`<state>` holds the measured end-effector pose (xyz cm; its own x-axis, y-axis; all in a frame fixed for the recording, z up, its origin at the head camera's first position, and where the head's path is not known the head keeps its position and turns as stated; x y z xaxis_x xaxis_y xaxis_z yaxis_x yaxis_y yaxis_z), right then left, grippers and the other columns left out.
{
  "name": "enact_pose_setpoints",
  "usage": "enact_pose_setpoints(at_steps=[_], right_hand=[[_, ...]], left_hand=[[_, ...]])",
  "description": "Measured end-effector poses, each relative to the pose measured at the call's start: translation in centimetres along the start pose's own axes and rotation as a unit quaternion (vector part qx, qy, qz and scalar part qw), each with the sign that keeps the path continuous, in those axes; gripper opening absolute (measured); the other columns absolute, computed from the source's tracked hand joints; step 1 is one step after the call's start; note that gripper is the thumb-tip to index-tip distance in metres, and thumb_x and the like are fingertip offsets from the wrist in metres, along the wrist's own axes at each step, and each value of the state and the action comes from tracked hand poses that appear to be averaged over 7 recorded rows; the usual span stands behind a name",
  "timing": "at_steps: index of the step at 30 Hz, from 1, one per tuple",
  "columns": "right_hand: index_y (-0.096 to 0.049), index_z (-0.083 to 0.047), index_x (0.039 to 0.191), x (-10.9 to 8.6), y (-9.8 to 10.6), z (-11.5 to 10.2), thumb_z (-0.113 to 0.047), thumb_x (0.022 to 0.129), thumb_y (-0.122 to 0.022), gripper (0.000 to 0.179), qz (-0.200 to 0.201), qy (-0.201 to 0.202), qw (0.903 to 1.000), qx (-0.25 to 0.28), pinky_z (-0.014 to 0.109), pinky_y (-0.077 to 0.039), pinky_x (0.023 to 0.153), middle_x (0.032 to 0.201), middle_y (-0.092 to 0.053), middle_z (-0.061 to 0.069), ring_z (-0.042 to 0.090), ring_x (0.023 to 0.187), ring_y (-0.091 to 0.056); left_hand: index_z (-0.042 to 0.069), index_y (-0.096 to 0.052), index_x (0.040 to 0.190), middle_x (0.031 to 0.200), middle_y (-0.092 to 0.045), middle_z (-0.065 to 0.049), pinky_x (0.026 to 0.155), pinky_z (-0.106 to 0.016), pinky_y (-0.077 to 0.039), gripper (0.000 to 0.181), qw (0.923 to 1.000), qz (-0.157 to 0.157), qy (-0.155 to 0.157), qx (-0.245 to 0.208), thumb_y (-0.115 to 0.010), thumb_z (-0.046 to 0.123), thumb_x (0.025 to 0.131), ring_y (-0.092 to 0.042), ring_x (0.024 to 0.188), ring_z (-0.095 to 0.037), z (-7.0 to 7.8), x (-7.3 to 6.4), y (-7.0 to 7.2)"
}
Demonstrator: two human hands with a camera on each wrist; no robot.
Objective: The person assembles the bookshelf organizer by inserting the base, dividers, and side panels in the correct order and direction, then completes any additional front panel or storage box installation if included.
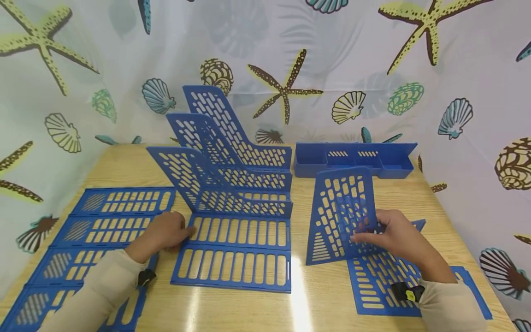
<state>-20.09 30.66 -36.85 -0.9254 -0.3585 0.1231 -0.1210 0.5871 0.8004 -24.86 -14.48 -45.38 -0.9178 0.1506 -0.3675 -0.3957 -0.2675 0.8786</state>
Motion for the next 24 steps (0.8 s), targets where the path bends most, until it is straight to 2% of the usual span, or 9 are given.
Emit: enact_pose_setpoints(at_steps=[3,6,9,11,14,17,21,24], right_hand=[[-0.076,-0.018,0.09,-0.4,-0.5,-1.3,-0.003,0.072,-0.086,0.026,-0.009,0.067,0.9977,-0.006,0.015,-0.052,0.064,0.083,-0.074,-0.014,-0.006,0.076,-0.065],[-0.077,-0.022,0.095,-1.1,-1.2,-2.5,-0.009,0.071,-0.087,0.03,-0.032,0.131,0.9877,-0.079,0.017,-0.054,0.066,0.087,-0.076,-0.013,-0.005,0.08,-0.067],[-0.077,-0.025,0.097,-1.6,-2.0,-3.2,-0.015,0.072,-0.087,0.029,-0.042,0.168,0.9749,-0.14,0.021,-0.055,0.065,0.089,-0.076,-0.013,-0.004,0.081,-0.067],[-0.077,-0.025,0.098,-1.6,-2.2,-3.4,-0.015,0.074,-0.086,0.028,-0.041,0.163,0.9754,-0.143,0.023,-0.056,0.065,0.09,-0.076,-0.012,-0.005,0.082,-0.067],[-0.076,-0.021,0.1,-1.3,-1.7,-3.3,-0.015,0.074,-0.086,0.028,-0.017,0.13,0.9821,-0.135,0.026,-0.057,0.069,0.092,-0.076,-0.01,-0.008,0.086,-0.065],[-0.075,-0.022,0.103,-0.8,-1.7,-3.3,-0.016,0.076,-0.084,0.029,-0.018,0.108,0.9841,-0.14,0.028,-0.058,0.075,0.097,-0.077,-0.01,-0.007,0.092,-0.065],[-0.075,-0.023,0.106,-0.1,-2.2,-3.5,-0.021,0.078,-0.084,0.03,-0.032,0.101,0.9823,-0.155,0.032,-0.059,0.076,0.1,-0.077,-0.009,0.0,0.094,-0.068],[-0.074,-0.021,0.11,0.3,-2.7,-3.4,-0.024,0.078,-0.084,0.033,-0.04,0.093,0.9824,-0.157,0.035,-0.059,0.076,0.102,-0.077,-0.007,0.007,0.094,-0.071]], left_hand=[[0.009,-0.058,0.064,0.047,-0.054,-0.001,0.043,-0.026,-0.039,0.042,0.9989,-0.018,0.007,-0.043,-0.066,0.034,0.096,-0.051,0.042,-0.014,-0.3,-0.6,-0.4],[0.008,-0.057,0.065,0.049,-0.06,-0.004,0.043,-0.028,-0.045,0.039,0.9959,-0.036,0.016,-0.081,-0.065,0.03,0.097,-0.056,0.041,-0.016,-0.7,-0.9,-0.8],[0.007,-0.056,0.069,0.051,-0.063,-0.005,0.044,-0.029,-0.049,0.036,0.9938,-0.044,0.021,-0.099,-0.061,0.025,0.099,-0.06,0.042,-0.016,-0.9,-0.9,-1.0],[0.006,-0.056,0.072,0.051,-0.063,-0.005,0.044,-0.029,-0.05,0.033,0.9936,-0.047,0.023,-0.1,-0.059,0.024,0.1,-0.06,0.042,-0.016,-0.9,-0.7,-1.1],[0.006,-0.057,0.076,0.05,-0.063,-0.006,0.042,-0.029,-0.05,0.029,0.9941,-0.053,0.024,-0.091,-0.058,0.022,0.101,-0.06,0.042,-0.016,-0.8,-0.5,-1.1],[0.006,-0.058,0.079,0.05,-0.062,-0.006,0.042,-0.028,-0.049,0.028,0.9944,-0.06,0.029,-0.083,-0.057,0.022,0.101,-0.06,0.042,-0.016,-0.8,-0.3,-1.3],[0.007,-0.057,0.077,0.051,-0.062,-0.006,0.042,-0.027,-0.049,0.029,0.994,-0.064,0.032,-0.083,-0.057,0.022,0.101,-0.06,0.043,-0.016,-0.7,-0.2,-1.5],[0.01,-0.052,0.073,0.051,-0.06,-0.005,0.044,-0.028,-0.048,0.031,0.9941,-0.063,0.022,-0.086,-0.056,0.022,0.101,-0.059,0.043,-0.016,-0.6,-0.3,-1.5]])
Point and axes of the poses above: each hand's wrist, its own x-axis towards the middle knuckle, its own y-axis out of the back of the hand, z = x × y, the point moved 10 cm from there along x, towards the middle knuckle
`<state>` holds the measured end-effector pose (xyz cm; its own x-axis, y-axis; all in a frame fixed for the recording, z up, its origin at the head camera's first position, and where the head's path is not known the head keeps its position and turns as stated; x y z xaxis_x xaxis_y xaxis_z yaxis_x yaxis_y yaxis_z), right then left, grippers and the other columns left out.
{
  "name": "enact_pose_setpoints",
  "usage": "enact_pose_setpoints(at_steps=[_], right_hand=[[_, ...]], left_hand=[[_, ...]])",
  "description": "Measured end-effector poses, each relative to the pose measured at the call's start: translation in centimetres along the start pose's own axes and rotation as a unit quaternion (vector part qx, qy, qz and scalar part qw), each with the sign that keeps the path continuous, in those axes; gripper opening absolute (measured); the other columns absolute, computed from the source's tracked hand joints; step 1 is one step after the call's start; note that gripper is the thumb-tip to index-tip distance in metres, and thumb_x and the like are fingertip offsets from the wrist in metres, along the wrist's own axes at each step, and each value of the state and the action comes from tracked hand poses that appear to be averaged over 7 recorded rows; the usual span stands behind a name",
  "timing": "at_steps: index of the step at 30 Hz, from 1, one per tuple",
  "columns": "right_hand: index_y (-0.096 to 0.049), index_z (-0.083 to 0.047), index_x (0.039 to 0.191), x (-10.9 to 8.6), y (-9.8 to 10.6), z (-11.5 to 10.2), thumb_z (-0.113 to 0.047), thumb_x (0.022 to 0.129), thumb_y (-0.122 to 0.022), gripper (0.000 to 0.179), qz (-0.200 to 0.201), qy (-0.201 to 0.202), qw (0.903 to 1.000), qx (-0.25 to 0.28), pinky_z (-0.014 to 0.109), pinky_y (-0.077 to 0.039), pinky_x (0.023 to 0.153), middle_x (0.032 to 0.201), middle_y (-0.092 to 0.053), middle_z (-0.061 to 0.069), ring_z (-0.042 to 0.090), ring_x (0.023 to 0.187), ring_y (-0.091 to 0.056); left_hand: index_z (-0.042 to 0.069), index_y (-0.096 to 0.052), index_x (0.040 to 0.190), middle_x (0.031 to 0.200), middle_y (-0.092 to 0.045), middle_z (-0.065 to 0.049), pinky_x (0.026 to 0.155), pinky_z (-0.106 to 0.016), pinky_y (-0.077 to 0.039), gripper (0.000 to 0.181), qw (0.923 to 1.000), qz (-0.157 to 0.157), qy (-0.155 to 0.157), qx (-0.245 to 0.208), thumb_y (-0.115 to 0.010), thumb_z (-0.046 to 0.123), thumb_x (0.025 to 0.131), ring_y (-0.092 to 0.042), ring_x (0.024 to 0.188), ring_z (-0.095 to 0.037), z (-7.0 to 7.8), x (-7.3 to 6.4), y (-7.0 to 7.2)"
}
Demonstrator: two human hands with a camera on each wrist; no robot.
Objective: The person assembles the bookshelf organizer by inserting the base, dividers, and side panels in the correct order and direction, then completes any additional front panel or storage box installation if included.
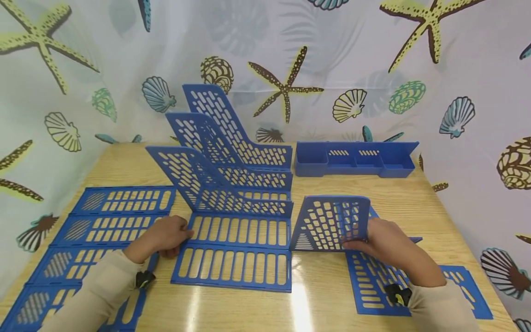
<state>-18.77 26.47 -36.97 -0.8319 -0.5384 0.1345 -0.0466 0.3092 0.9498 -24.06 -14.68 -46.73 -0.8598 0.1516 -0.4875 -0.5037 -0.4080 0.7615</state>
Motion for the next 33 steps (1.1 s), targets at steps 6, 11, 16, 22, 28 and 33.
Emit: enact_pose_setpoints(at_steps=[6,11,16,22,28,33], right_hand=[[-0.072,-0.019,0.112,0.4,-0.6,-0.2,-0.025,0.078,-0.084,0.036,-0.001,-0.001,0.9999,-0.011,0.037,-0.059,0.074,0.103,-0.077,-0.004,0.02,0.093,-0.073],[-0.073,-0.018,0.11,0.3,-0.6,-0.9,-0.023,0.077,-0.084,0.035,0.012,-0.001,0.9998,-0.018,0.035,-0.059,0.07,0.101,-0.077,-0.004,0.018,0.09,-0.074],[-0.076,-0.02,0.108,1.5,-1.2,-2.7,-0.025,0.083,-0.079,0.025,0.001,0.009,0.9999,0.007,0.035,-0.059,0.071,0.101,-0.078,-0.004,0.016,0.089,-0.074],[-0.079,-0.024,0.101,2.7,-1.8,-3.6,-0.026,0.085,-0.078,0.016,-0.026,-0.007,0.9994,0.02,0.035,-0.06,0.07,0.096,-0.079,-0.006,0.015,0.086,-0.075],[-0.076,-0.022,0.092,2.2,-1.6,-2.0,-0.037,0.087,-0.076,0.016,-0.08,-0.044,0.9956,0.023,0.029,-0.054,0.061,0.085,-0.075,-0.01,0.007,0.073,-0.068],[-0.075,-0.013,0.108,-0.7,-0.4,1.7,-0.025,0.088,-0.076,0.024,-0.101,-0.103,0.9895,-0.005,0.039,-0.059,0.073,0.1,-0.077,-0.002,0.02,0.089,-0.073]], left_hand=[[0.014,-0.045,0.067,0.05,-0.057,-0.004,0.047,-0.027,-0.044,0.036,0.999,0.002,-0.039,0.022,-0.056,0.021,0.101,-0.056,0.043,-0.016,0.6,-0.4,0.2],[0.01,-0.051,0.07,0.052,-0.062,-0.006,0.046,-0.029,-0.049,0.033,0.9983,-0.004,-0.054,0.024,-0.054,0.019,0.101,-0.059,0.043,-0.017,0.8,-0.4,0.1],[0.005,-0.06,0.082,0.049,-0.063,-0.006,0.048,-0.03,-0.052,0.025,0.9987,-0.006,-0.048,0.019,-0.052,0.018,0.102,-0.059,0.039,-0.014,0.9,-0.1,-0.2],[0.008,-0.053,0.075,0.051,-0.063,-0.006,0.046,-0.031,-0.052,0.03,0.9988,-0.01,-0.048,-0.01,-0.054,0.021,0.102,-0.059,0.04,-0.013,1.0,-0.2,-0.5],[0.009,-0.052,0.069,0.052,-0.064,-0.006,0.047,-0.03,-0.051,0.037,0.9985,-0.026,-0.047,-0.015,-0.058,0.026,0.101,-0.06,0.043,-0.016,0.6,-0.7,-0.3],[0.008,-0.057,0.069,0.053,-0.064,-0.005,0.047,-0.031,-0.05,0.039,0.9976,-0.051,-0.046,-0.01,-0.055,0.029,0.103,-0.059,0.044,-0.016,0.0,-0.8,-0.6]])
Point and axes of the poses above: each hand's wrist, its own x-axis towards the middle knuckle, its own y-axis out of the back of the hand, z = x × y, the point moved 10 cm from there along x, towards the middle knuckle
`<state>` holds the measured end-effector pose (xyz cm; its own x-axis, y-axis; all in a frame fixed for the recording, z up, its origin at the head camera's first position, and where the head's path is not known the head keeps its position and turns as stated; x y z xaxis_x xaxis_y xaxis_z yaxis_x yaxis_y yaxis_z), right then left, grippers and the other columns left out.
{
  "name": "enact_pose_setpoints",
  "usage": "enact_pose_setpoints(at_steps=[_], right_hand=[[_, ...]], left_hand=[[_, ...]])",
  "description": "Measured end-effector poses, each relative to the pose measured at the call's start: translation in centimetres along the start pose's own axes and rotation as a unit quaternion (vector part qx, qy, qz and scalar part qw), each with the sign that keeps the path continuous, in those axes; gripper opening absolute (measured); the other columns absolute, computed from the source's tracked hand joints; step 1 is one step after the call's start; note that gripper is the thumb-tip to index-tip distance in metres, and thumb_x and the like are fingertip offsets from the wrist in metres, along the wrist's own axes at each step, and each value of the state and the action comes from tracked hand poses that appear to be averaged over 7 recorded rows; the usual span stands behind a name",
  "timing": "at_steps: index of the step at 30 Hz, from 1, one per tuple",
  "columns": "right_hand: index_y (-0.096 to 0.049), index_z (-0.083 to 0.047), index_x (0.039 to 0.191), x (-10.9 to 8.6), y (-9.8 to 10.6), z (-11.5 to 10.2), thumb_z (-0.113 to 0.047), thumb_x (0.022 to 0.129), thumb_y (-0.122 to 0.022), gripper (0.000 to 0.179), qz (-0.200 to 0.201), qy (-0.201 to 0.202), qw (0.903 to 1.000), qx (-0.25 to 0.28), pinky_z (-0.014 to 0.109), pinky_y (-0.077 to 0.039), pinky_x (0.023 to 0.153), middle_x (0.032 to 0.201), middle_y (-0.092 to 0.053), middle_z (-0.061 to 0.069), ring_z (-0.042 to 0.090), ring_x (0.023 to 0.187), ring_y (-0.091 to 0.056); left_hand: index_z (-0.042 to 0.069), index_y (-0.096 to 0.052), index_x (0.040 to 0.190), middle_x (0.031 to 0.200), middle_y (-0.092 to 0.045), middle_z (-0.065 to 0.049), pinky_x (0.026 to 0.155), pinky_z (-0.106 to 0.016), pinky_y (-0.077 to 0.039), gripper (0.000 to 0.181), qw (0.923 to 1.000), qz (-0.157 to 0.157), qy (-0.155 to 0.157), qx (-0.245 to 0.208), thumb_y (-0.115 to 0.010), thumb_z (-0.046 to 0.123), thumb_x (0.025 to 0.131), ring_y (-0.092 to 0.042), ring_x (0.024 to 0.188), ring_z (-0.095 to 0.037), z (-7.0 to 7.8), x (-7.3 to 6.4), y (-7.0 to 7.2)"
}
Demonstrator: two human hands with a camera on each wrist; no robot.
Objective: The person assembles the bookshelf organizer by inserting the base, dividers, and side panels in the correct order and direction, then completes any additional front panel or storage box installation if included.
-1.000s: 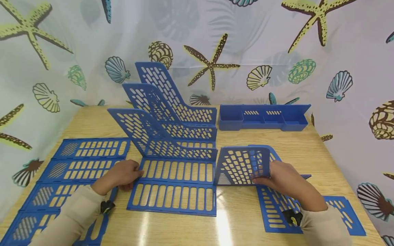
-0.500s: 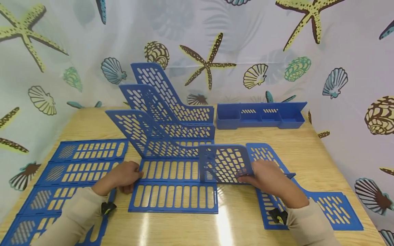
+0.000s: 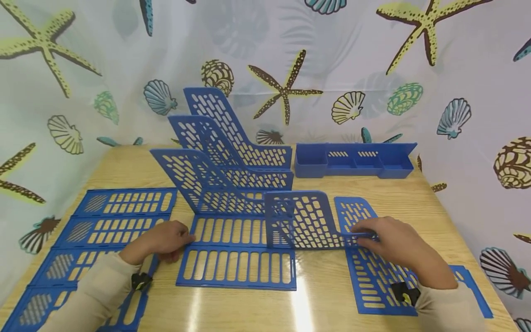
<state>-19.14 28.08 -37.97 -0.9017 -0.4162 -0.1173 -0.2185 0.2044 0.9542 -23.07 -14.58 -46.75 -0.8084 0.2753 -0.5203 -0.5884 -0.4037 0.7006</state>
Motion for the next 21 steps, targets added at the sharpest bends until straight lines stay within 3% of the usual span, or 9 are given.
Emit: enact_pose_setpoints(at_steps=[3,6,11,15,21], right_hand=[[-0.073,-0.008,0.113,-1.2,-0.5,1.9,-0.018,0.091,-0.072,0.025,-0.009,-0.019,0.9997,0.009,0.038,-0.059,0.074,0.102,-0.077,0.002,0.023,0.089,-0.074],[-0.073,-0.008,0.112,-1.7,-0.8,2.2,-0.016,0.092,-0.071,0.022,0.004,-0.015,0.9998,0.012,0.036,-0.059,0.072,0.1,-0.078,0.0,0.021,0.087,-0.074],[-0.073,-0.015,0.106,-1.7,-0.6,0.7,-0.013,0.092,-0.07,0.015,0.037,0.014,0.9992,0.007,0.029,-0.056,0.068,0.094,-0.075,-0.009,0.01,0.082,-0.071],[-0.071,-0.017,0.103,-1.5,-0.6,-0.6,-0.01,0.093,-0.068,0.012,0.048,0.032,0.998,0.023,0.024,-0.048,0.061,0.089,-0.071,-0.011,-0.004,0.073,-0.059],[-0.07,-0.019,0.102,-0.6,-1.0,-2.9,-0.009,0.093,-0.068,0.014,0.067,0.068,0.995,0.027,0.024,-0.048,0.062,0.09,-0.071,-0.012,-0.005,0.075,-0.056]], left_hand=[[0.007,-0.06,0.072,0.053,-0.064,-0.006,0.046,-0.032,-0.051,0.037,0.9999,-0.011,-0.013,-0.004,-0.054,0.026,0.104,-0.06,0.043,-0.015,0.3,0.0,-0.1],[0.005,-0.063,0.071,0.053,-0.065,-0.007,0.046,-0.032,-0.052,0.037,0.9994,-0.015,-0.032,0.002,-0.054,0.022,0.103,-0.06,0.043,-0.014,0.7,0.0,0.1],[0.005,-0.063,0.067,0.052,-0.066,-0.008,0.047,-0.032,-0.053,0.039,0.9991,-0.016,-0.039,0.003,-0.055,0.021,0.103,-0.061,0.043,-0.014,1.0,0.3,0.0],[0.005,-0.064,0.062,0.047,-0.063,-0.005,0.045,-0.032,-0.053,0.044,0.9993,-0.017,-0.031,-0.009,-0.055,0.021,0.102,-0.059,0.04,-0.012,0.8,0.7,-0.2],[0.002,-0.069,0.058,0.04,-0.059,0.0,0.042,-0.03,-0.052,0.055,0.9969,-0.077,-0.007,-0.015,-0.047,0.022,0.103,-0.052,0.033,-0.007,0.4,1.4,-1.3]])
Point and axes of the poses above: each hand's wrist, its own x-axis towards the middle knuckle, its own y-axis out of the back of the hand, z = x × y, the point moved 10 cm from there along x, towards the middle knuckle
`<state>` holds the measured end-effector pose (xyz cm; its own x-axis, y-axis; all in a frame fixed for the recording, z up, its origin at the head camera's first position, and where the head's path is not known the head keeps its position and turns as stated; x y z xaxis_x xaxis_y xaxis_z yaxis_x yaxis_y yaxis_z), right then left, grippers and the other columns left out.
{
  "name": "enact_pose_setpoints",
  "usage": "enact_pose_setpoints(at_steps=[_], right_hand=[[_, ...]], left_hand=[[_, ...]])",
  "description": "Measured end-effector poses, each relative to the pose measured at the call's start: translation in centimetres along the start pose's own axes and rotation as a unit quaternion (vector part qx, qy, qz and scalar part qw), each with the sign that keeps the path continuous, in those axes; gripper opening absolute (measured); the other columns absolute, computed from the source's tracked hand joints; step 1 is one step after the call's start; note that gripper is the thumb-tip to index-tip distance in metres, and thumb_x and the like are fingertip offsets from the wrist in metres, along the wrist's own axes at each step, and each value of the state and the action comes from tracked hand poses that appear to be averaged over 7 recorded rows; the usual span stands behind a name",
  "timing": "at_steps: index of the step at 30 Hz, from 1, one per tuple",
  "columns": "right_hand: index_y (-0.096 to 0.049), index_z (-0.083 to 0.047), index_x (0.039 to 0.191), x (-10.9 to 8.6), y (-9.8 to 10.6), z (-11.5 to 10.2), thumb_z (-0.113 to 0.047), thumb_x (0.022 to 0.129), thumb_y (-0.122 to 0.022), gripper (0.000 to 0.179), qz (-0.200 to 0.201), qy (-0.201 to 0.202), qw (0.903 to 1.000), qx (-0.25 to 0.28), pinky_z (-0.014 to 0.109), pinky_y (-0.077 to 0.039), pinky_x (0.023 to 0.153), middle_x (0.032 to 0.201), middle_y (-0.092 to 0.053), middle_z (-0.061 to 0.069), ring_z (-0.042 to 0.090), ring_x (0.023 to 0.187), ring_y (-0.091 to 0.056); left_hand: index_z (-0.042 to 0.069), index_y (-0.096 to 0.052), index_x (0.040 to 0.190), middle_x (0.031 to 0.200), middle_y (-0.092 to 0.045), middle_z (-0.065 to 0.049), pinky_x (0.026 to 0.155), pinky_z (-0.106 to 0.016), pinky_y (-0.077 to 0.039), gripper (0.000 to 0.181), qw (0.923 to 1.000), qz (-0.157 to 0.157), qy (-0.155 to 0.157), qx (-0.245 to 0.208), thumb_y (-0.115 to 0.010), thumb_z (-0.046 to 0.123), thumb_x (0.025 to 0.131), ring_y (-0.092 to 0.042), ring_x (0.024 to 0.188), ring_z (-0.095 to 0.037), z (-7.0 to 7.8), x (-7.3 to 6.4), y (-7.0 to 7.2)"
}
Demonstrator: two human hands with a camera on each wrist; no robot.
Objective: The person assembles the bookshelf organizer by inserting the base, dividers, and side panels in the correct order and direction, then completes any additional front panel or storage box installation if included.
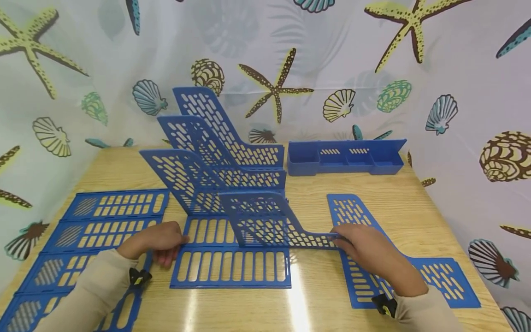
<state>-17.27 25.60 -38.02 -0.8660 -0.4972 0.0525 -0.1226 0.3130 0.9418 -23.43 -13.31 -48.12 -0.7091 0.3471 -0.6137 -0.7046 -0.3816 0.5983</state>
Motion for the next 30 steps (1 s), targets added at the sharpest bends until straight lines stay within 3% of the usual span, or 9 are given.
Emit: enact_pose_setpoints(at_steps=[5,19,24,30], right_hand=[[-0.07,-0.017,0.104,0.3,-0.2,-0.4,-0.008,0.092,-0.069,0.015,0.007,-0.008,0.9998,-0.016,0.025,-0.049,0.063,0.092,-0.072,-0.009,-0.003,0.076,-0.059],[-0.072,-0.02,0.101,0.7,0.0,-1.1,-0.007,0.09,-0.071,0.017,0.046,0.026,0.9986,-0.01,0.022,-0.049,0.061,0.089,-0.073,-0.01,-0.005,0.074,-0.059],[-0.071,-0.02,0.102,1.8,-0.7,-2.1,-0.01,0.09,-0.071,0.015,0.037,0.053,0.9979,-0.004,0.024,-0.05,0.063,0.091,-0.074,-0.008,-0.001,0.074,-0.063],[-0.071,-0.018,0.102,2.4,-1.3,-2.7,-0.01,0.092,-0.07,0.012,0.029,0.053,0.9981,0.01,0.022,-0.048,0.061,0.088,-0.074,-0.006,-0.005,0.071,-0.057]], left_hand=[[0.001,-0.071,0.06,0.041,-0.059,0.001,0.041,-0.027,-0.051,0.056,0.9994,-0.03,0.006,-0.015,-0.044,0.021,0.105,-0.053,0.033,-0.006,-0.4,0.2,-0.4],[0.0,-0.071,0.061,0.039,-0.056,0.004,0.044,-0.029,-0.053,0.057,0.9992,-0.032,0.006,-0.024,-0.043,0.021,0.105,-0.052,0.033,-0.006,-0.4,0.0,-0.3],[0.0,-0.07,0.06,0.039,-0.056,0.004,0.043,-0.029,-0.052,0.057,0.999,-0.026,0.006,-0.035,-0.043,0.021,0.105,-0.052,0.032,-0.006,-0.4,0.1,-0.3],[-0.001,-0.069,0.06,0.039,-0.056,0.003,0.042,-0.029,-0.052,0.057,0.9987,-0.027,0.008,-0.042,-0.043,0.02,0.105,-0.052,0.032,-0.006,-0.5,0.1,-0.2]])
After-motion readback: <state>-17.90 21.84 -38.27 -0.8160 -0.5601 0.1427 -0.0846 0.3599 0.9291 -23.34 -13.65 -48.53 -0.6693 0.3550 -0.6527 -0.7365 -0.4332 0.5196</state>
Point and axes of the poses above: each hand's wrist, its own x-axis towards the middle knuckle, its own y-axis out of the back of the hand, z = x × y, the point moved 10 cm from there along x, towards the middle knuckle
